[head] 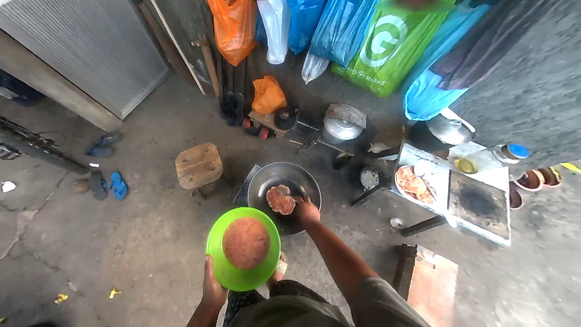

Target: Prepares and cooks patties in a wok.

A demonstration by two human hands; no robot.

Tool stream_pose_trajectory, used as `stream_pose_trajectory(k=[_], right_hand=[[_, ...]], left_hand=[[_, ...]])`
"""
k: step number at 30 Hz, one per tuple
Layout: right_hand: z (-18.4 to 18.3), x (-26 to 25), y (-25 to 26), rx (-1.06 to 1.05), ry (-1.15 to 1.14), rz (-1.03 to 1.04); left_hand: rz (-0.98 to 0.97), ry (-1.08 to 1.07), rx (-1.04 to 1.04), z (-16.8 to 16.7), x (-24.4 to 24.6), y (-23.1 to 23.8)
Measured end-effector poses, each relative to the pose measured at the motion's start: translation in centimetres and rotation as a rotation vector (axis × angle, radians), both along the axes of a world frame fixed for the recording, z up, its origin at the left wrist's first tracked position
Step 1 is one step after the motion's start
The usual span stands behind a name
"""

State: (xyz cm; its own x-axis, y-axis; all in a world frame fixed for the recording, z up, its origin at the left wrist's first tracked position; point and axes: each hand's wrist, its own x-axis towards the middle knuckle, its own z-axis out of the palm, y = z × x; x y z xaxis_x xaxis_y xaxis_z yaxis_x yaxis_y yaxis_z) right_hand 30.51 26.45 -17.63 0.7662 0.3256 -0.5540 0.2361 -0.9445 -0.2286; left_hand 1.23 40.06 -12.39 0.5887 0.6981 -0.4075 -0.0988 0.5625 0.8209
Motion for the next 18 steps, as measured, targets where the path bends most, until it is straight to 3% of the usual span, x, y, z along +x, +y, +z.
stream_pose_trajectory(k=[10, 15, 18], right_hand=[[0.2, 0.5, 0.4, 0.040, -0.042, -0.039], [5.3, -0.4, -1.5, 0.259, -0.069, -0.080], [8.2, -2.4, -3.3, 0.493, -0.191, -0.025]], left_hand=[[-0.009, 0.019, 0.022, 0.0, 0.0, 0.0], [0.007, -0.027, -0.024, 0.2, 1.0, -0.2], [-0.001, -0.055, -0.045, -0.3, 1.6, -0.1]])
